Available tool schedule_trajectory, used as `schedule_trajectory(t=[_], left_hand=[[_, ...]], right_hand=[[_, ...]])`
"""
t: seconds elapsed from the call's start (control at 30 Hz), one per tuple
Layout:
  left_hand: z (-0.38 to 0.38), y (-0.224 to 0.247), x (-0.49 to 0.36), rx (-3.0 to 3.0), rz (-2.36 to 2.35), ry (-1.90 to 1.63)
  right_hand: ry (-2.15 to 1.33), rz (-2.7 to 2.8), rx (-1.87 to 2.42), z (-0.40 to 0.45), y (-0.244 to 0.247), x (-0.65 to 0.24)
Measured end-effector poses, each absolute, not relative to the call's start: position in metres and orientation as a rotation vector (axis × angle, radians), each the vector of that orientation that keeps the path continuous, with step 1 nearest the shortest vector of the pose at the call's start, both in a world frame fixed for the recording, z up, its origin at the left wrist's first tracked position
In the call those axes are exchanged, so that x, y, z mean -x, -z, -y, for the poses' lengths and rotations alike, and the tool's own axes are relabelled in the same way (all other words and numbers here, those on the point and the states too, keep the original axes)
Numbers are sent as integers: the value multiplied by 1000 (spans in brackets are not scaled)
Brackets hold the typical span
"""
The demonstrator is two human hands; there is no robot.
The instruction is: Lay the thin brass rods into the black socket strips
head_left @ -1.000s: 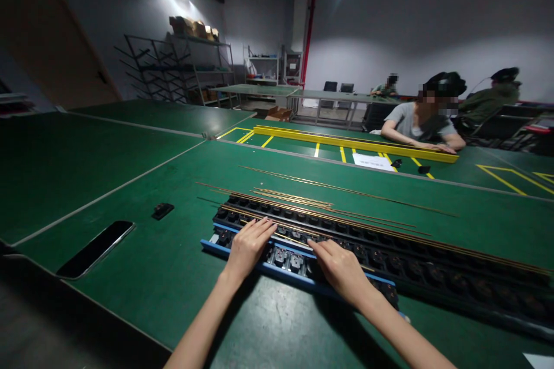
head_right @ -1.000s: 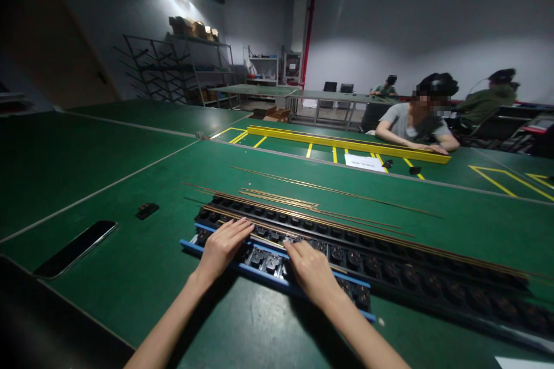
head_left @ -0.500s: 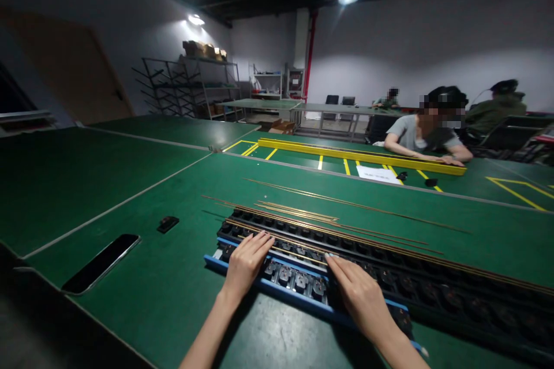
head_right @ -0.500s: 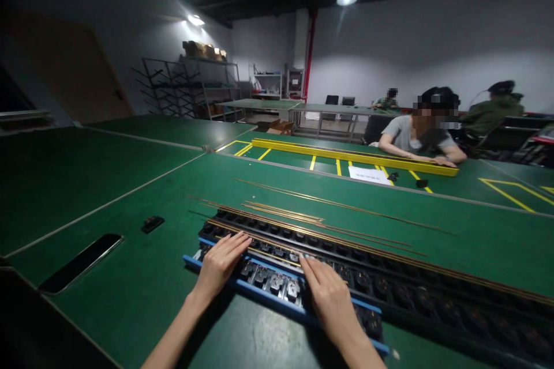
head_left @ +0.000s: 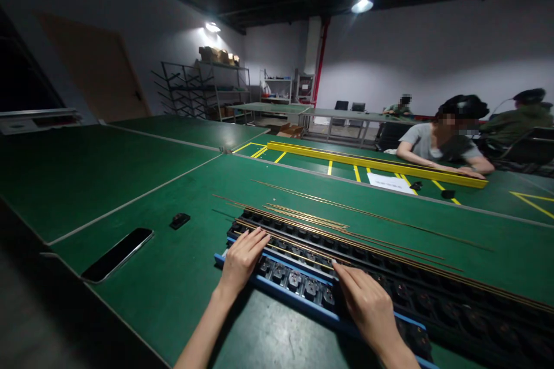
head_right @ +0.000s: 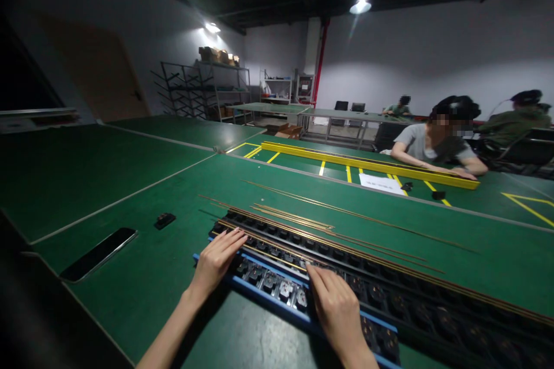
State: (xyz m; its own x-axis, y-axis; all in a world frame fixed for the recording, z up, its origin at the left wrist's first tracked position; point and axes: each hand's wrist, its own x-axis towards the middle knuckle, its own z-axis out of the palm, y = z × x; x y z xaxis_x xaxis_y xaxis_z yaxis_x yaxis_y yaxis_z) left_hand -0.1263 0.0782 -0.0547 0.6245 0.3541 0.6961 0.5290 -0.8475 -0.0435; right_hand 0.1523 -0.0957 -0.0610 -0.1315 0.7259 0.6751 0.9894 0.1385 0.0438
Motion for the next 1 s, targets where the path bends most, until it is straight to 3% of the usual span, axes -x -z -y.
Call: schedule_trajectory(t=[0.33,0.67,1.0], left_hand=[[-104,61,149,2636,836,1070],[-113,88,181,2517,1607,1205],[-118,92,180,2592,1532,1103]], right_hand=[[696,1953,1492,77,62,-138],[715,1862,1532,64,51,-135],[712,1871,1575,56,49,-124]])
